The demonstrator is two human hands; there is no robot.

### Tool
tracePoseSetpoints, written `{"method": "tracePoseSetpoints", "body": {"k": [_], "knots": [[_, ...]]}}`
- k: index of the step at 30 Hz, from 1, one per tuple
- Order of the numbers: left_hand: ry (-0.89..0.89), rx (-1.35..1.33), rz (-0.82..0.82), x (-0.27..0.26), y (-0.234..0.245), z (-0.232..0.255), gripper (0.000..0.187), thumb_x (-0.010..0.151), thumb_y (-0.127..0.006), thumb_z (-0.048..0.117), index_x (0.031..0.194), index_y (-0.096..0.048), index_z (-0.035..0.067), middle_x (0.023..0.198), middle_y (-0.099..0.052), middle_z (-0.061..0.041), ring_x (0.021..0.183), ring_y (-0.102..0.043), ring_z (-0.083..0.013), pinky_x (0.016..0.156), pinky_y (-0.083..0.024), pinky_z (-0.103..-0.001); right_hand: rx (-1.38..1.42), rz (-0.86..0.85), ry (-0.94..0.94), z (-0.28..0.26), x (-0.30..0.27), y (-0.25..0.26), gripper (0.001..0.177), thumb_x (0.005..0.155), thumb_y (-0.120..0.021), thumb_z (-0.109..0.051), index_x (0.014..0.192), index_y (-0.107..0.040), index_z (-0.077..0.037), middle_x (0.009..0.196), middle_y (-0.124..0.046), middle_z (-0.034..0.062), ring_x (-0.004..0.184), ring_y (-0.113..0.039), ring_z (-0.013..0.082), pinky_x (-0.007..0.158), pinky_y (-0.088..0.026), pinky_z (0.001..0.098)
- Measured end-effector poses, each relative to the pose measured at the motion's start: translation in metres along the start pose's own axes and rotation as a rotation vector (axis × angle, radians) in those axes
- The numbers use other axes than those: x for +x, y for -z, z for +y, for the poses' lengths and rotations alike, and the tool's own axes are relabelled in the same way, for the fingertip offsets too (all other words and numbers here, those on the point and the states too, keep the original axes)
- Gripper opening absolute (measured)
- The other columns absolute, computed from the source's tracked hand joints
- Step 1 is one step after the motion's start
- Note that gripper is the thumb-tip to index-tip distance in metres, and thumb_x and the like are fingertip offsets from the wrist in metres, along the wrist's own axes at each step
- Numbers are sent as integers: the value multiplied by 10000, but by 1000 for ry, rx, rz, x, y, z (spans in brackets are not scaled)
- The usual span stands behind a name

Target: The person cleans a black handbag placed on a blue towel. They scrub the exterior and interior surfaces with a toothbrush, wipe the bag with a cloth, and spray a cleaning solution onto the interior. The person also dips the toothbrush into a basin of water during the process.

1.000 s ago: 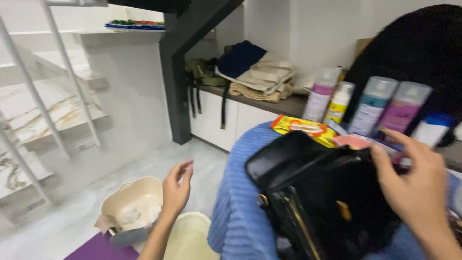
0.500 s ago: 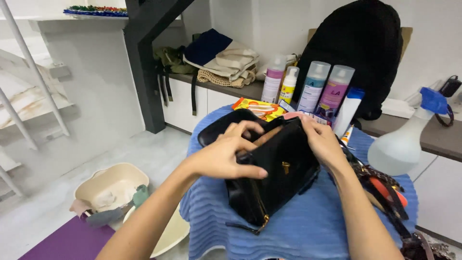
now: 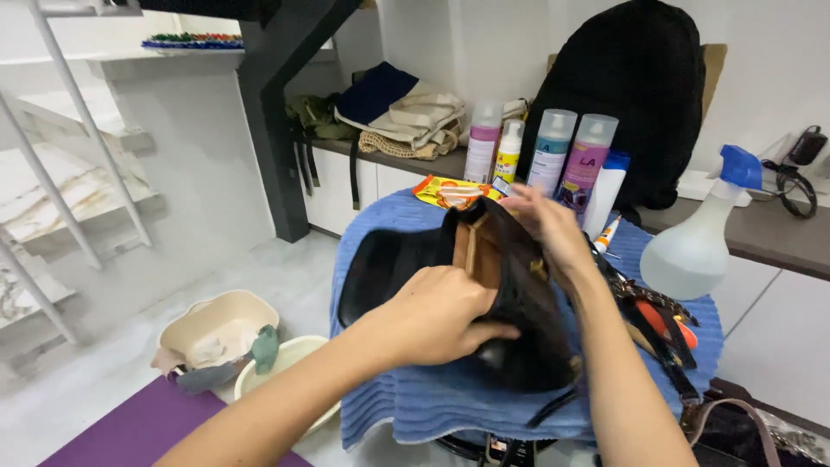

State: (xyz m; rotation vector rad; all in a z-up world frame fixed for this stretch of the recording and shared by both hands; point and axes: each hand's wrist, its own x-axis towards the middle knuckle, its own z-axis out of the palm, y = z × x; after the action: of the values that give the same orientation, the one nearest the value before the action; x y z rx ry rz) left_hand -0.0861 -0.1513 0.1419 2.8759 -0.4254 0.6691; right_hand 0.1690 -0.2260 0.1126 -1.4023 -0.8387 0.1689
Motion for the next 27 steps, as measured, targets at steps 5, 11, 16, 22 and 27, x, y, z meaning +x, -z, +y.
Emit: {"method": "tracePoseSetpoints", "body": {"k": [5, 11, 16, 22, 27], "knots": [[-20, 109, 357, 26, 12, 32, 366, 920, -655, 291, 665, -668, 29, 550, -628, -156, 587, -674, -403, 580, -544, -512, 286, 176, -50, 17, 17, 57, 603, 1038, -453, -629, 1416, -587, -178, 1377, -639, 140, 1146, -660, 283, 958, -559, 413], [186, 286, 508, 88, 34, 19, 286, 846, -551, 260, 689, -665, 50, 573, -643, -163, 577, -692, -475, 486, -541, -578, 346, 160, 54, -38, -34, 14, 564, 932, -515, -464, 1378, -523, -118, 1368, -493, 234, 1268, -446, 425, 1083, -371, 575], [227, 453, 533, 130, -17, -19, 167, 754, -550, 172, 747, -666, 52, 615, -646, -158, 629, -712, -475, 516, -561, -587, 481, 26, -293, 6, -4, 23, 927, 837, -464, -842, 1476, -365, -177, 1348, -537, 174, 1117, -561, 351, 1004, -429, 624], [210, 710, 586, 157, -100, -63, 198, 840, -533, 181, 803, -706, 92, 692, -674, -109, 669, -703, -349, 599, -548, -457, 490, -16, -352, -15, -24, -1, 876, 788, -417, -881, 1319, -607, -212, 1192, -662, 118, 1023, -660, 331, 890, -509, 498], [538, 104, -61, 150, -75, -51, 613, 840, -442, 442, 1125, -695, -38, 1107, -717, -283, 1129, -663, -485, 893, -543, -600, 509, -4, -450, -1, -15, -2, 868, 785, -627, -761, 1431, -557, -185, 1381, -595, 125, 1189, -604, 340, 1014, -484, 513]]}}
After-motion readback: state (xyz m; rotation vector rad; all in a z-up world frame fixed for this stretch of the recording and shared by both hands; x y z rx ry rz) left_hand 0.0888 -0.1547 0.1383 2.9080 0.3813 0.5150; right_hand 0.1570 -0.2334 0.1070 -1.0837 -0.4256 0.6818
